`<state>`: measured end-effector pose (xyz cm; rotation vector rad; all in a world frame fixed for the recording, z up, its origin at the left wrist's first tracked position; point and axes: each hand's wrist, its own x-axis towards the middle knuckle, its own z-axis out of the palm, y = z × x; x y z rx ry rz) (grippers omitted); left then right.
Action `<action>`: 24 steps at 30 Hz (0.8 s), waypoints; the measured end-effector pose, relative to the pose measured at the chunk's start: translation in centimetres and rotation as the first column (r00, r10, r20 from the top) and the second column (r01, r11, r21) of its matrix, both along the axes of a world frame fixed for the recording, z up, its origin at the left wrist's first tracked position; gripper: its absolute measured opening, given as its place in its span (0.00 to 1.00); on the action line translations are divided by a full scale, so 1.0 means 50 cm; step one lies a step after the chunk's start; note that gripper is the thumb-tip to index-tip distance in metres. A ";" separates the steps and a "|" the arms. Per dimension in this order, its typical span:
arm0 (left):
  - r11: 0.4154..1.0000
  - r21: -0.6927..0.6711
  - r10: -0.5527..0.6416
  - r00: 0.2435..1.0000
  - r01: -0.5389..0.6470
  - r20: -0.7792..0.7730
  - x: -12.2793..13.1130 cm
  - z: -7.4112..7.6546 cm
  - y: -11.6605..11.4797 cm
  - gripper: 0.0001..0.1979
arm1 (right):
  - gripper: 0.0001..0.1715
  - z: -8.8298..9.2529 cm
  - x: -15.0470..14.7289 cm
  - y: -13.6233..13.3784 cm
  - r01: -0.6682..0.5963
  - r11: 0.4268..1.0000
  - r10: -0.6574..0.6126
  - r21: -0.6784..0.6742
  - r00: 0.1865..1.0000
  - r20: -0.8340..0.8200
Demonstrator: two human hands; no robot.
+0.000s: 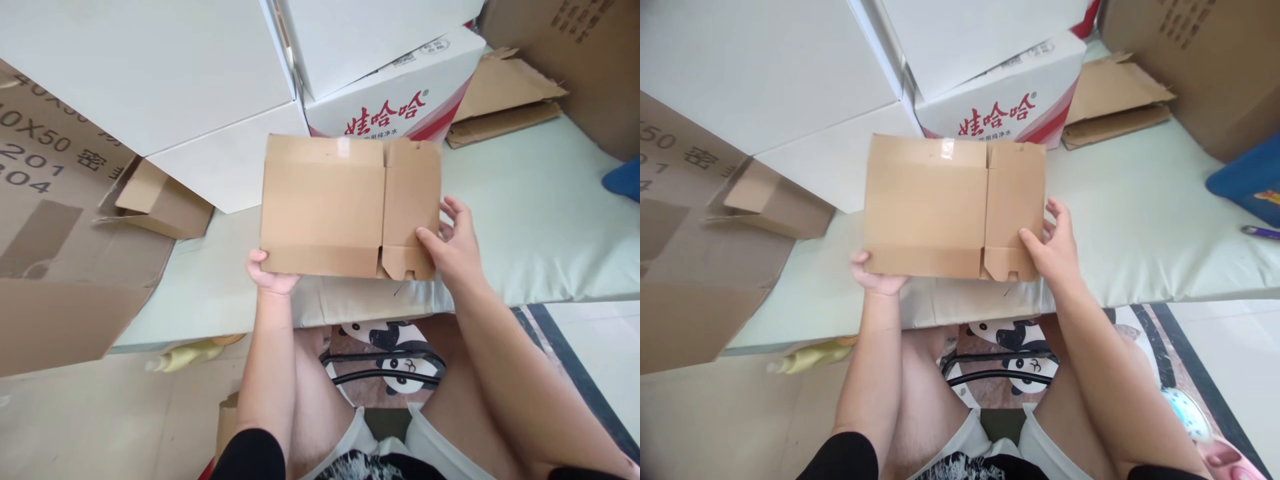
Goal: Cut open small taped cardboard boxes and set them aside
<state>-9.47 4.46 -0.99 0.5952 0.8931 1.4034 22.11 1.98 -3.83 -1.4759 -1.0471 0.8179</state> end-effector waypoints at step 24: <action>0.981 0.170 0.187 0.693 -0.093 -0.696 -0.020 -0.033 0.054 0.29 | 0.35 0.083 0.053 -0.076 -0.520 0.800 0.540 -0.299 0.841 -0.017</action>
